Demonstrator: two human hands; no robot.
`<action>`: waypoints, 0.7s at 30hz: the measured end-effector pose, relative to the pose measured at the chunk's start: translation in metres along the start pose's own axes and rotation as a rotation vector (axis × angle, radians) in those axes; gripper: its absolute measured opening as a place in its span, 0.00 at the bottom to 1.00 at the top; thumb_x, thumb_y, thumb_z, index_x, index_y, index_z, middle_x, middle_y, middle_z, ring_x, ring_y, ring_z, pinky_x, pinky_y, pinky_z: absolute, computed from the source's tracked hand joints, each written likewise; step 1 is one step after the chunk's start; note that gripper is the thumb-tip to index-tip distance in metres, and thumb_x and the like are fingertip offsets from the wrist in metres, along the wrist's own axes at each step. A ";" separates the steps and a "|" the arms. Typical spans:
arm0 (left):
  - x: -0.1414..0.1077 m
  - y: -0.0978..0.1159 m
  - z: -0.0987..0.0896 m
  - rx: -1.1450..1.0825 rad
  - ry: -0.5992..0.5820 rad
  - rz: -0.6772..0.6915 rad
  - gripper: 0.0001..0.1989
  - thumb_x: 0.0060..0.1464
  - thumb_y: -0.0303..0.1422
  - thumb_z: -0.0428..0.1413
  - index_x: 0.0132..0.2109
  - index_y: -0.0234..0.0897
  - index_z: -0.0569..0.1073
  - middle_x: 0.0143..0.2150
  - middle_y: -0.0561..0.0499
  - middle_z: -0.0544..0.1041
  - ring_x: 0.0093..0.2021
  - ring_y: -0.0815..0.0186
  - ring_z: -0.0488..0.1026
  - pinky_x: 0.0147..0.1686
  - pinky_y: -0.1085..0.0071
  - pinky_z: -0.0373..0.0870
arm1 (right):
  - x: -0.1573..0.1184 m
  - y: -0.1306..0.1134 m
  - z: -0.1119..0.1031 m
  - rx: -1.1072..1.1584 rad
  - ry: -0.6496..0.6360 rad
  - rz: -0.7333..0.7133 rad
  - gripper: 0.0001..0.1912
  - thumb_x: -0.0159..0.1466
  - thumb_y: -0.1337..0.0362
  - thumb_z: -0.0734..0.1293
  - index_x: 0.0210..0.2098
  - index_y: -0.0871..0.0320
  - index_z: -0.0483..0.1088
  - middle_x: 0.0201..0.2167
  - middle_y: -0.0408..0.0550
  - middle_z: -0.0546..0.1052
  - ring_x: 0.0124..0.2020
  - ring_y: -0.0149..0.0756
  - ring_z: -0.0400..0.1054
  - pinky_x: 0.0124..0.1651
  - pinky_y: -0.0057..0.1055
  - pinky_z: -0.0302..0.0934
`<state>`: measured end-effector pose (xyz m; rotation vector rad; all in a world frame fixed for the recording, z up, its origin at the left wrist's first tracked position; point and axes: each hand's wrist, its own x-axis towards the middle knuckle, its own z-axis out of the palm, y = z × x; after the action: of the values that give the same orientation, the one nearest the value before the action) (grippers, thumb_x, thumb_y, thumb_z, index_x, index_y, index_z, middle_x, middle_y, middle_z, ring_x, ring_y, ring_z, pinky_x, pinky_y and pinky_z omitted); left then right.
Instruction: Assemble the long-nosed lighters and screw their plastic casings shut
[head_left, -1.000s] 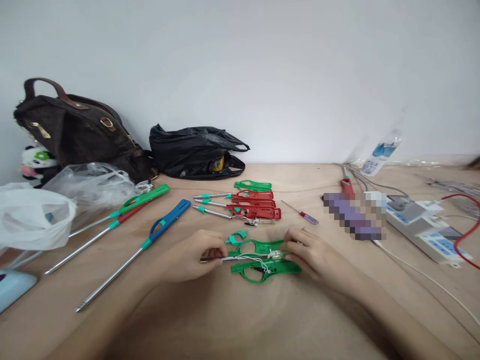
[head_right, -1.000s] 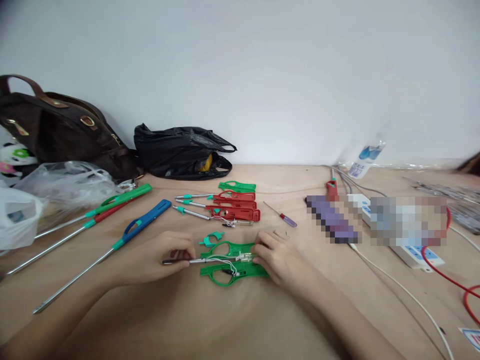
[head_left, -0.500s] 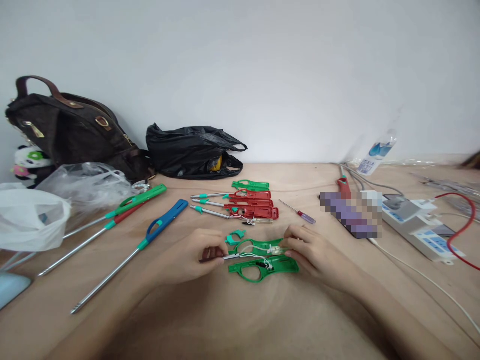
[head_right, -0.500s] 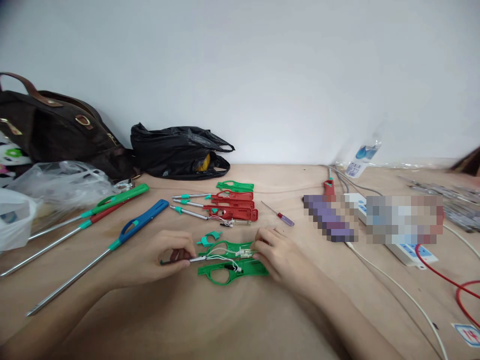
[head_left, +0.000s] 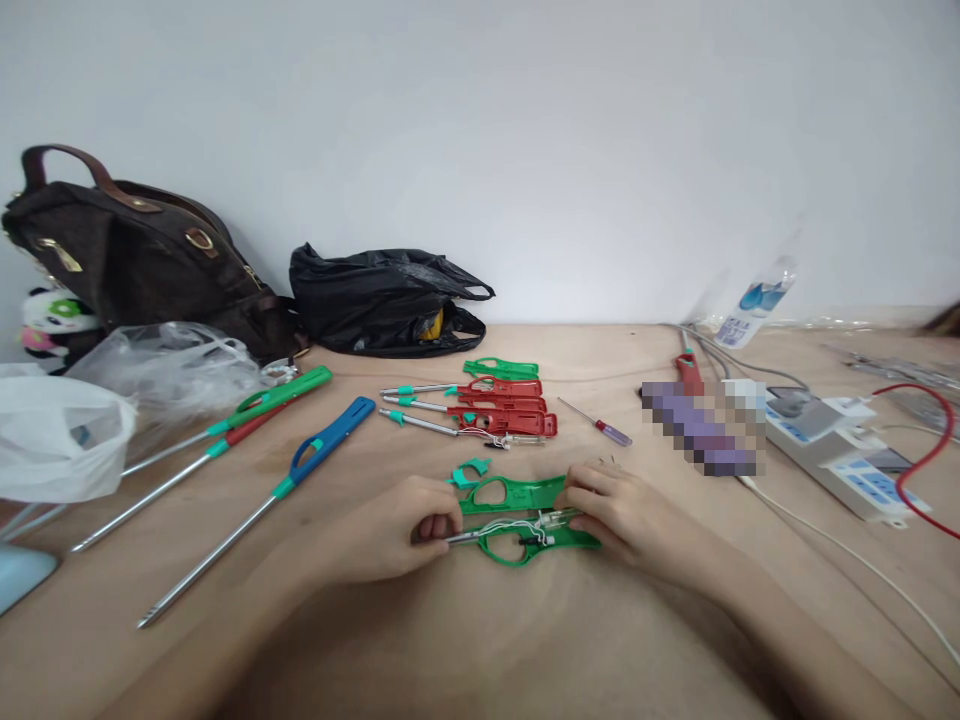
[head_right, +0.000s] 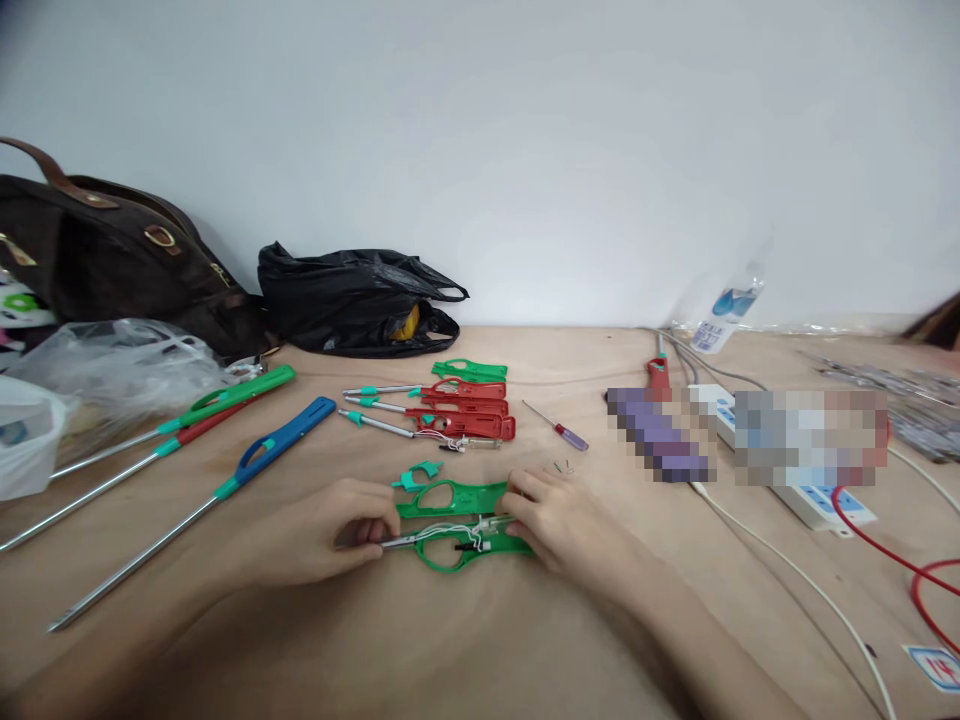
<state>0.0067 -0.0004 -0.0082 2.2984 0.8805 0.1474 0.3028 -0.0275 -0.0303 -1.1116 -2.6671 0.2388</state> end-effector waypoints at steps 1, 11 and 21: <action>0.000 -0.001 0.002 0.011 0.002 -0.003 0.10 0.45 0.22 0.50 0.34 0.37 0.73 0.28 0.55 0.69 0.26 0.69 0.64 0.25 0.74 0.57 | 0.000 0.000 0.001 -0.007 0.003 0.001 0.09 0.65 0.71 0.61 0.41 0.58 0.71 0.38 0.50 0.73 0.40 0.40 0.69 0.41 0.36 0.64; -0.004 0.013 0.000 0.161 0.023 0.011 0.14 0.44 0.19 0.50 0.37 0.39 0.72 0.32 0.55 0.70 0.30 0.67 0.65 0.28 0.72 0.57 | -0.002 -0.003 -0.004 0.004 -0.075 0.024 0.09 0.66 0.71 0.60 0.41 0.58 0.71 0.37 0.50 0.73 0.38 0.39 0.69 0.40 0.35 0.63; 0.006 0.013 0.020 0.203 0.147 0.040 0.05 0.57 0.26 0.49 0.34 0.36 0.69 0.35 0.51 0.72 0.33 0.64 0.69 0.31 0.71 0.61 | -0.001 -0.005 -0.005 0.003 -0.089 0.027 0.08 0.65 0.69 0.62 0.41 0.58 0.72 0.38 0.50 0.73 0.40 0.40 0.69 0.41 0.36 0.64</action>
<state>0.0254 -0.0148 -0.0163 2.5206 0.9623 0.2579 0.3016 -0.0317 -0.0244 -1.1622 -2.7292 0.3042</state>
